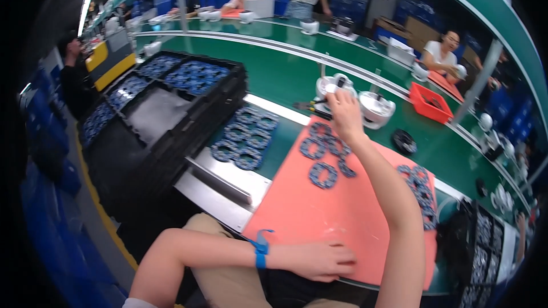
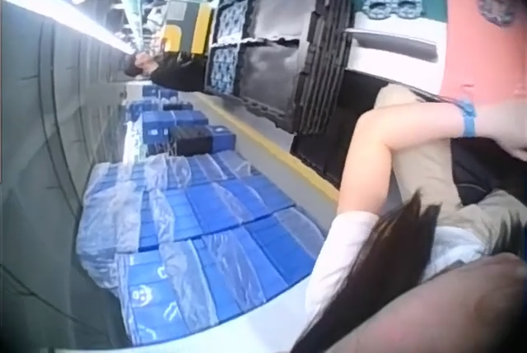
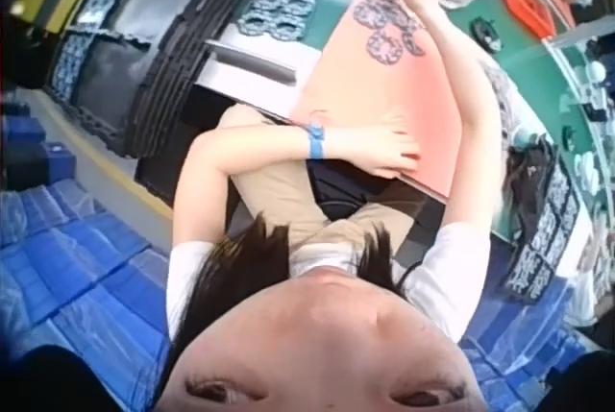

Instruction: Assembling electronic components by trimming wires with pliers and fitting parts into plastic housings on a production line.

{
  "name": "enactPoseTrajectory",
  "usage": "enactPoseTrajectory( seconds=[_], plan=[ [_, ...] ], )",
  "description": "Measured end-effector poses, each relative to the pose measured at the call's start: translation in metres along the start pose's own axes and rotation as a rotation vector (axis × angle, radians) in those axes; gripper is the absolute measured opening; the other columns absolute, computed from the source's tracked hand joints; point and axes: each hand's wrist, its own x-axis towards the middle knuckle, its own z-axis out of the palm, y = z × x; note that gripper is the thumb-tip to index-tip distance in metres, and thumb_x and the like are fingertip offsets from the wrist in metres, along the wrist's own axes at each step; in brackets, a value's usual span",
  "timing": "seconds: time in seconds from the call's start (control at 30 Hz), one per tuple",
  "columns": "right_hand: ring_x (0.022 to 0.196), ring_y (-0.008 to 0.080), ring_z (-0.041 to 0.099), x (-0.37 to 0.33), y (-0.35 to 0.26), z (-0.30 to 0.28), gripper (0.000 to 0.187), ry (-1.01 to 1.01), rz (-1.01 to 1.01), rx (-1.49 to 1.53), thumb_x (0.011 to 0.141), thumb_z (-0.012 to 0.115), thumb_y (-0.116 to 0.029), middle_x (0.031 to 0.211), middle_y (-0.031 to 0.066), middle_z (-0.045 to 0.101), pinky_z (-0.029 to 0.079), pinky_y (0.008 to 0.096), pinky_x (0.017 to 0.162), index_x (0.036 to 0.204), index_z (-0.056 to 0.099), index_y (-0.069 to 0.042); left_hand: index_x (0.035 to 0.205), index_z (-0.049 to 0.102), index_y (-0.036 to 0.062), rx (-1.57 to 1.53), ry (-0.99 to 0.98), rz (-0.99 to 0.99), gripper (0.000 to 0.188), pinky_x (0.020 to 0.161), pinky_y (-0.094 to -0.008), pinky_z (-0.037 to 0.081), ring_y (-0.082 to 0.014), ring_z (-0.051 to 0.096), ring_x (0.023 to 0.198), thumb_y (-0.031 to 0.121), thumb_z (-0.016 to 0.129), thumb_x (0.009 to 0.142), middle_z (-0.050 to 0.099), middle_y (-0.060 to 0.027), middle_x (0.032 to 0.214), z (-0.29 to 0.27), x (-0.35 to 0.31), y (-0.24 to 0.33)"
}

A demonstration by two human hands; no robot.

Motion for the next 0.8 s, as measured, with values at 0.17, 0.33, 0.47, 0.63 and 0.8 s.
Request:
enactPoseTrajectory(
  seconds=[0.17,0.33,0.47,0.63,0.8],
  plan=[
    [0.104,0.0291,0.052,0.001,0.001,0.043,0.036,-0.026,0.029,0.016,0.072,0.058,0.0,0.105,0.0092,0.055,0.041,0.0397,0.084,0.107,0.053,-0.009,0.108,0.055,0.0035,0.006,0.026,-0.008,0.031,0.097,-0.0421,0.038,-0.0313,0.048,0.115,0.02,0.06,0.081,0.049,-0.0168,0.118,0.005,0.001,0.003],
    [0.097,0.0338,0.054,-0.013,0.021,0.019,0.036,0.19,0.176,0.133,0.073,0.067,-0.004,0.099,0.0136,0.057,0.039,0.042,0.082,0.107,0.055,-0.002,0.101,0.054,0.0037,-0.008,0.083,-0.007,0.029,0.097,-0.0408,0.037,-0.0301,0.048,0.113,0.02,0.061,0.078,0.049,-0.0157,0.114,0.005,0.0,0.006],
    [0.099,0.035,0.052,-0.037,0.061,-0.013,0.038,0.223,0.375,-0.136,0.072,0.068,-0.01,0.098,0.0142,0.056,0.039,0.0455,0.085,0.107,0.055,-0.001,0.103,0.053,0.0054,0.017,-0.005,-0.024,0.032,0.096,-0.0399,0.038,-0.0299,0.049,0.112,0.022,0.061,0.077,0.049,-0.0148,0.113,0.004,0.004,0.005],
    [0.087,0.0305,0.058,-0.088,0.116,-0.01,0.015,-0.009,0.413,-0.243,0.071,0.069,-0.014,0.087,0.0146,0.058,0.049,0.0438,0.068,0.079,0.061,-0.003,0.104,0.054,0.0066,0.022,0.02,-0.041,0.03,0.093,-0.04,0.042,-0.0298,0.052,0.111,0.021,0.063,0.079,0.052,-0.0142,0.114,-0.001,0.006,0.002],
    [0.093,0.0323,0.06,-0.088,0.111,0.001,0.027,-0.046,0.459,-0.271,0.069,0.064,-0.002,0.092,0.0152,0.06,0.048,0.0426,0.082,0.095,0.057,-0.002,0.11,0.055,0.0098,0.064,-0.08,-0.065,0.03,0.092,-0.0388,0.043,-0.0263,0.053,0.109,0.022,0.061,0.084,0.052,-0.0102,0.116,-0.018,0.006,0.015]
  ],
)
